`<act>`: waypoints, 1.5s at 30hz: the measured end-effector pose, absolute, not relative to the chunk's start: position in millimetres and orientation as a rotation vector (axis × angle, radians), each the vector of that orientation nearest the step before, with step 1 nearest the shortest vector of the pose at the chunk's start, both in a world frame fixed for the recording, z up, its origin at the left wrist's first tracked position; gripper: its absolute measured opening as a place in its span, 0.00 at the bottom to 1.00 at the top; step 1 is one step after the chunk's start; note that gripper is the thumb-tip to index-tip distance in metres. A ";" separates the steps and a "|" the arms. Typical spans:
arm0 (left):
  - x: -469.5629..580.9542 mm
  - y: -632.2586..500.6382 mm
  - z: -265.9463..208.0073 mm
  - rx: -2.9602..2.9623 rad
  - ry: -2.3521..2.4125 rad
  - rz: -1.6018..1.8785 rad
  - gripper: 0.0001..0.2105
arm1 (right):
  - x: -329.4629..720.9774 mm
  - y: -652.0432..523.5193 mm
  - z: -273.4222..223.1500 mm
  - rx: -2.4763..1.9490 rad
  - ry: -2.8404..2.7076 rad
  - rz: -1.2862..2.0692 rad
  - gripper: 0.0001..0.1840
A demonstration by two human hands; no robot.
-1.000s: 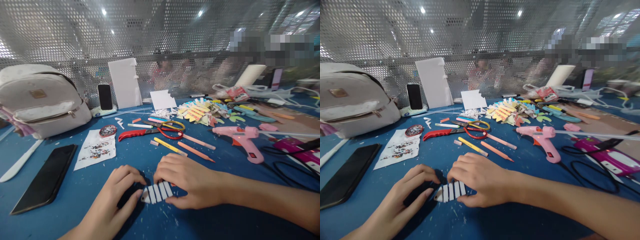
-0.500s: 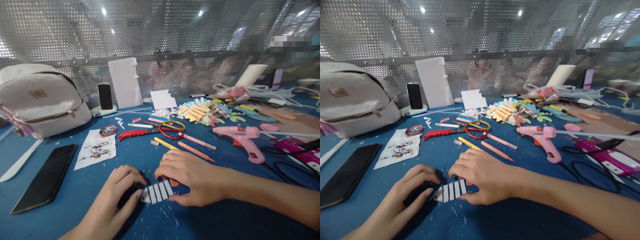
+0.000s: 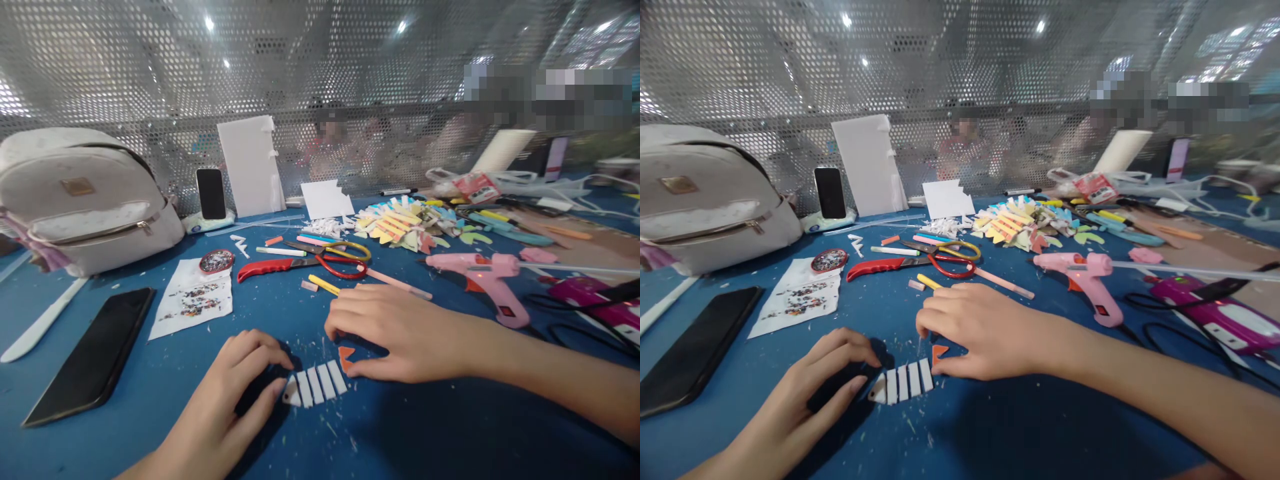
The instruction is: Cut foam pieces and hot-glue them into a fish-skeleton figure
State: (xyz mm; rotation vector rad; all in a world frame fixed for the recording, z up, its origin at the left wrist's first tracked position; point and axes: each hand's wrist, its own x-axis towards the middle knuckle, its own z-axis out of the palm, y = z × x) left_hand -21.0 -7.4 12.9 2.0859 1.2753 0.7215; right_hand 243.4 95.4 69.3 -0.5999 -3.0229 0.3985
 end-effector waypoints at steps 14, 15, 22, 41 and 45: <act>-21.5 -7.7 11.5 2.058 1.277 0.709 0.09 | 242.1 91.7 68.9 -0.674 -3.056 0.392 0.03; -21.2 -7.6 11.6 2.057 1.275 0.715 0.08 | 242.4 92.4 68.5 -0.668 -3.052 0.398 0.03; -21.0 -6.2 12.0 2.059 1.273 0.718 0.09 | 244.4 103.2 63.0 -0.700 -3.020 0.362 0.05; -22.4 -7.3 10.5 2.052 1.270 0.721 0.08 | 245.3 106.3 61.1 -0.699 -2.986 0.498 0.07; -22.8 -6.3 9.2 2.056 1.262 0.723 0.08 | 244.3 99.7 65.2 -0.556 -3.059 0.553 0.08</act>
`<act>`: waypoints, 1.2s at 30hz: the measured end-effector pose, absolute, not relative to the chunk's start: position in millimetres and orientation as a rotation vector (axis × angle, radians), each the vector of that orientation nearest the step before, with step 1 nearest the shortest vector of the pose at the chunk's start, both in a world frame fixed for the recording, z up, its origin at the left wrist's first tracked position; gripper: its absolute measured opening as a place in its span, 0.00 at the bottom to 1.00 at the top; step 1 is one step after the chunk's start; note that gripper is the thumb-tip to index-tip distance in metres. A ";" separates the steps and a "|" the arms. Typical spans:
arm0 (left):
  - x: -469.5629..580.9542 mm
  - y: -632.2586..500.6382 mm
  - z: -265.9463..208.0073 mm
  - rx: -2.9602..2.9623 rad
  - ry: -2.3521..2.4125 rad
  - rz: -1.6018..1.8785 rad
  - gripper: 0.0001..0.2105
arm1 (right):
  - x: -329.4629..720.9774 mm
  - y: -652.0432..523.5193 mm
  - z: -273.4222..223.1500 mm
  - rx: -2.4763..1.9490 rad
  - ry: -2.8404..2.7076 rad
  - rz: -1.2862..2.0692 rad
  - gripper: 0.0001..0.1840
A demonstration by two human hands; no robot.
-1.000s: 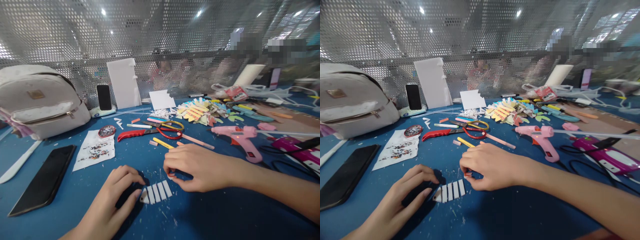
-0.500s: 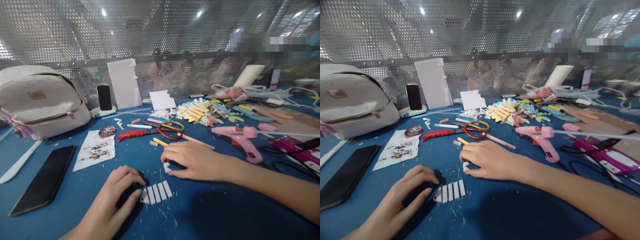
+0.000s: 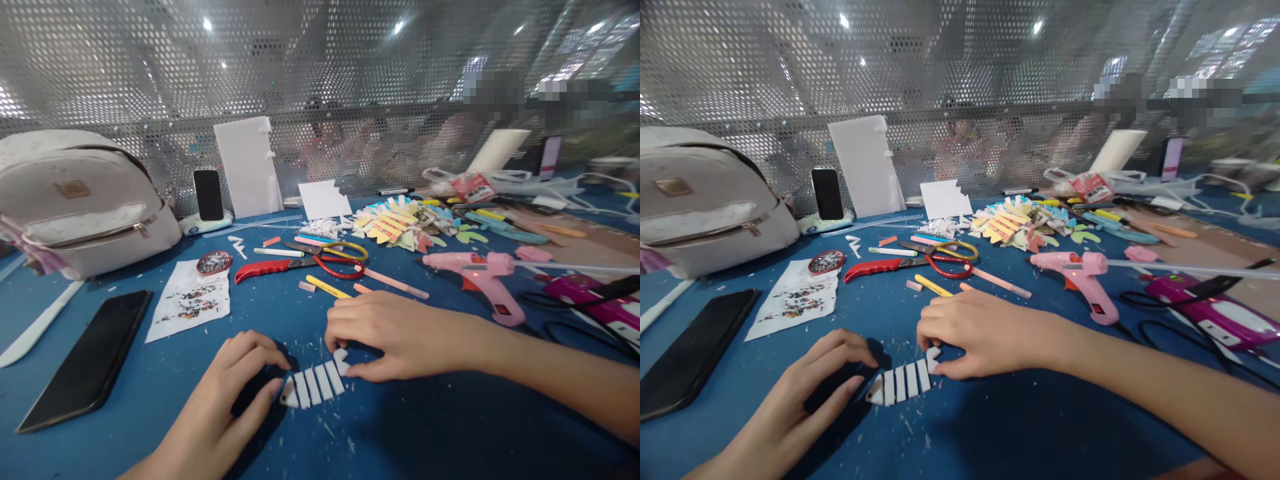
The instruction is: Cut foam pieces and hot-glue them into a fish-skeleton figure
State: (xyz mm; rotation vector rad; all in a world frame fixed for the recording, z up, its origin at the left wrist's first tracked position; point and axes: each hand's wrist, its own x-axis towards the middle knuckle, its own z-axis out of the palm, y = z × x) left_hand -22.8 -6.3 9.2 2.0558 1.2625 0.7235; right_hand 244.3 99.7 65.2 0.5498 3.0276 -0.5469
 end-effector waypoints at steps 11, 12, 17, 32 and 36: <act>-22.2 -6.3 9.3 2.057 1.262 0.728 0.08 | 245.5 95.4 64.6 0.460 3.021 -0.515 0.10; -21.9 -6.1 9.5 2.055 1.262 0.728 0.08 | 245.5 95.1 65.1 0.450 3.018 -0.516 0.10; -20.6 -5.3 11.4 2.046 1.258 0.740 0.08 | 244.7 93.6 68.6 0.419 2.994 -0.535 0.11; -21.6 -8.3 12.6 2.053 1.266 0.745 0.09 | 245.9 96.3 65.9 0.458 3.041 -0.438 0.11; -20.7 -6.0 13.1 2.049 1.261 0.750 0.09 | 245.6 94.5 68.9 0.455 3.026 -0.456 0.10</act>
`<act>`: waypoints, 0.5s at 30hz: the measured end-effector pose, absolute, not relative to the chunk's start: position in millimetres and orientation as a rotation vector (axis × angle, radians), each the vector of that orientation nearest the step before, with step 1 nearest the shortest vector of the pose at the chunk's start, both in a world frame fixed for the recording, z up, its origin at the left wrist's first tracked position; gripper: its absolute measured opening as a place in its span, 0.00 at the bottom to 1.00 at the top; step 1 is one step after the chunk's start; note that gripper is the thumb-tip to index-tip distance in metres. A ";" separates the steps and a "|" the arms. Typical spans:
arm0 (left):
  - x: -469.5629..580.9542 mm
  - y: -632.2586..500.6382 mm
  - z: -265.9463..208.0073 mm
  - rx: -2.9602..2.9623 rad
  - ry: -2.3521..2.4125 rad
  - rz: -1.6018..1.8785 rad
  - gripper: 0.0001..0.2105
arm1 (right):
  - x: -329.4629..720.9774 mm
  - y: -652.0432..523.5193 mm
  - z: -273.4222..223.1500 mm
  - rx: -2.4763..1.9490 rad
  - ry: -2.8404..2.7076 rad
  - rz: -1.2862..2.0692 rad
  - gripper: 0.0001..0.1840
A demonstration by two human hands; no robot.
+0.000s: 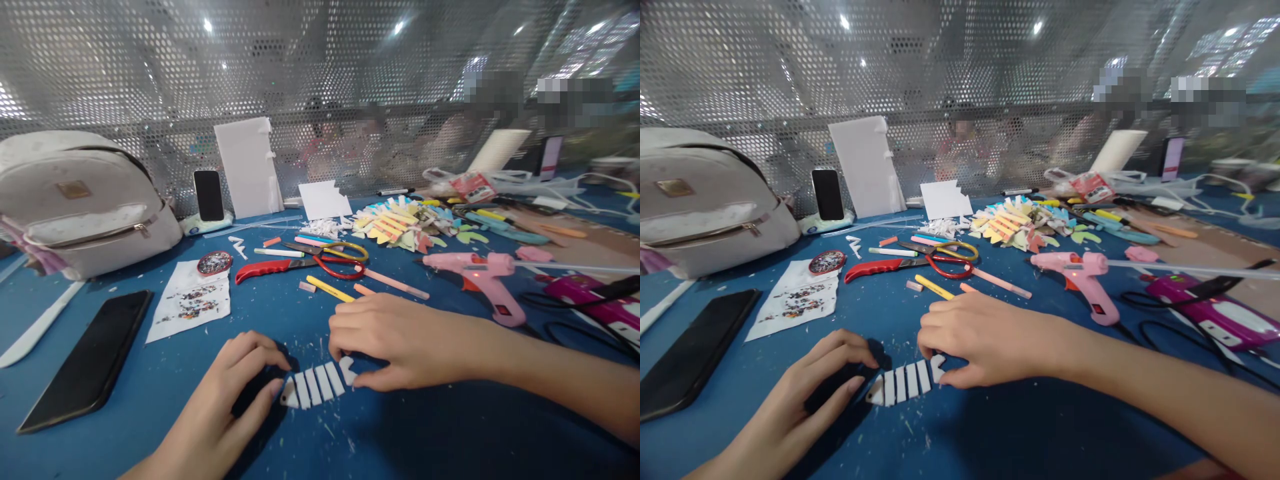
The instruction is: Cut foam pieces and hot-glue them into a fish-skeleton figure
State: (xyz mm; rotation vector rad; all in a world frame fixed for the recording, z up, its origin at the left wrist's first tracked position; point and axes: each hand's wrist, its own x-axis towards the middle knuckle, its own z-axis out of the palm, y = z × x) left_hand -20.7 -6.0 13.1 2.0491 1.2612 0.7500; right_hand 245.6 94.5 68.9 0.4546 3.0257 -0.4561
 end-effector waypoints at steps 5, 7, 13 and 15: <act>-21.4 -6.2 12.2 2.040 1.255 0.737 0.09 | 243.9 93.2 68.2 0.421 3.028 -0.477 0.10; -21.6 -6.7 12.3 2.035 1.257 0.731 0.09 | 243.8 93.5 67.7 0.422 3.026 -0.487 0.10; -20.8 -6.7 12.8 2.038 1.255 0.730 0.09 | 244.0 94.6 68.6 0.461 3.019 -0.481 0.14; -20.4 -6.4 13.0 2.038 1.256 0.734 0.09 | 243.2 94.0 67.3 0.462 3.036 -0.481 0.18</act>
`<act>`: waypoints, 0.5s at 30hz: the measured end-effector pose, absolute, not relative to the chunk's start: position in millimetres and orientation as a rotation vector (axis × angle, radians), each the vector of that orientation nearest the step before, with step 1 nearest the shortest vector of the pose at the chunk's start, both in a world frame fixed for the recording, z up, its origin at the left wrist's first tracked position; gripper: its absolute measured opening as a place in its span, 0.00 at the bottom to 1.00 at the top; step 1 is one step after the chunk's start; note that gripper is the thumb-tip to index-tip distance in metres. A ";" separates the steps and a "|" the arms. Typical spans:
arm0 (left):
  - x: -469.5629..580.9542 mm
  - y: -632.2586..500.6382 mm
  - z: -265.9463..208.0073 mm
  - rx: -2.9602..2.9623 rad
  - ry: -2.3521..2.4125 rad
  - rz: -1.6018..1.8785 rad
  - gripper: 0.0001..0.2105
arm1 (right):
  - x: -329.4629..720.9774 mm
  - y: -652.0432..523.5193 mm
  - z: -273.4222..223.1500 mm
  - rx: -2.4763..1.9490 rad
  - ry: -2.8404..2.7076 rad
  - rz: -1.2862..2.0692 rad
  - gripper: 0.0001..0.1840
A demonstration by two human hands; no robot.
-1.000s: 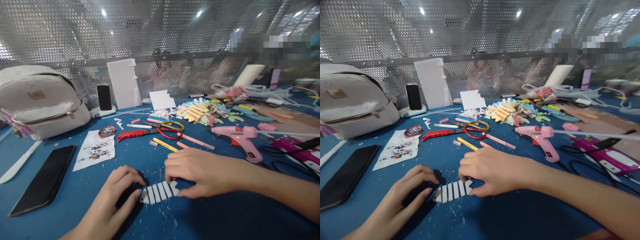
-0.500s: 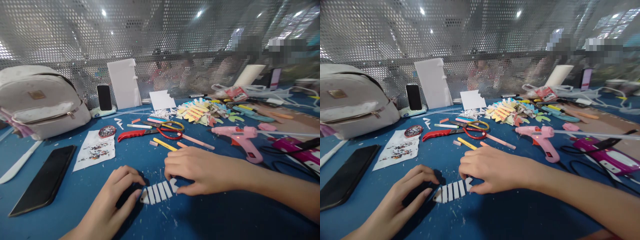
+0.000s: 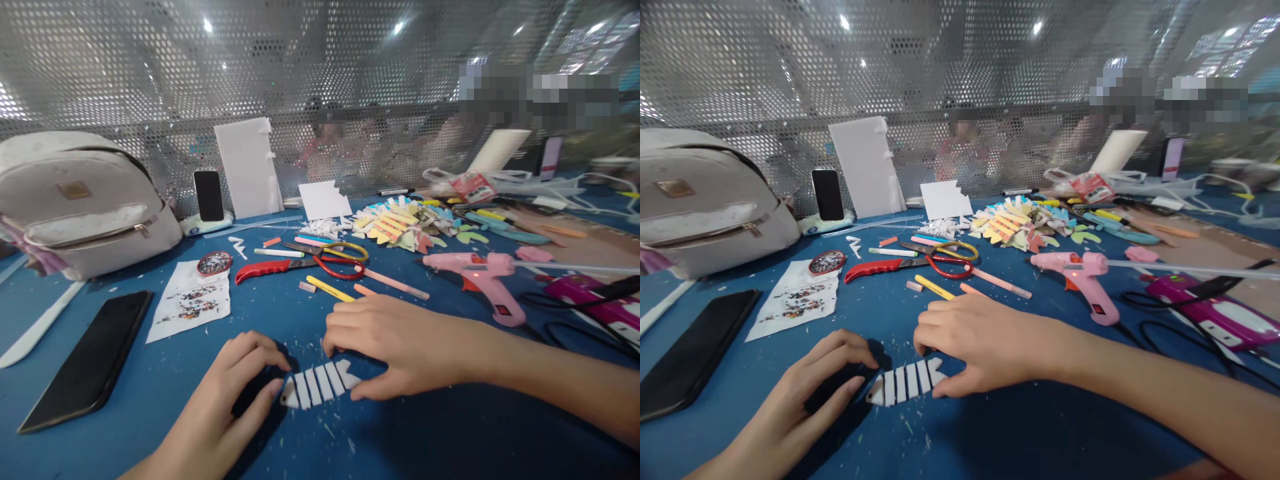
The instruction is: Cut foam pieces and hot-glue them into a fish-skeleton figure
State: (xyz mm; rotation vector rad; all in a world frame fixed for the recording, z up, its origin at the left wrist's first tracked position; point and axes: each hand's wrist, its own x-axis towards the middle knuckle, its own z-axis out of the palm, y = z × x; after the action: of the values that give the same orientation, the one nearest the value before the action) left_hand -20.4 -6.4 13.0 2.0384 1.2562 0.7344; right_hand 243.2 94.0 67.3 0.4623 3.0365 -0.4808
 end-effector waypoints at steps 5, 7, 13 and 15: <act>-20.3 -6.4 13.5 2.034 1.257 0.743 0.09 | 240.1 90.5 61.5 0.469 3.081 -0.412 0.17; -20.4 -6.4 13.6 2.038 1.256 0.756 0.09 | 239.4 89.4 60.4 0.472 3.085 -0.399 0.16; -21.1 -5.9 11.6 2.039 1.250 0.731 0.09 | 239.2 89.3 60.1 0.478 3.072 -0.392 0.16; -21.2 -6.1 11.1 2.035 1.251 0.729 0.09 | 239.3 89.5 60.2 0.480 3.070 -0.390 0.16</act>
State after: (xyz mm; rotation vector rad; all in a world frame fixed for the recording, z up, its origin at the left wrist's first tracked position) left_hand -21.2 -6.1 11.1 2.0352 1.2507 0.7292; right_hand 239.3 89.5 60.2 0.4800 3.0697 -0.3903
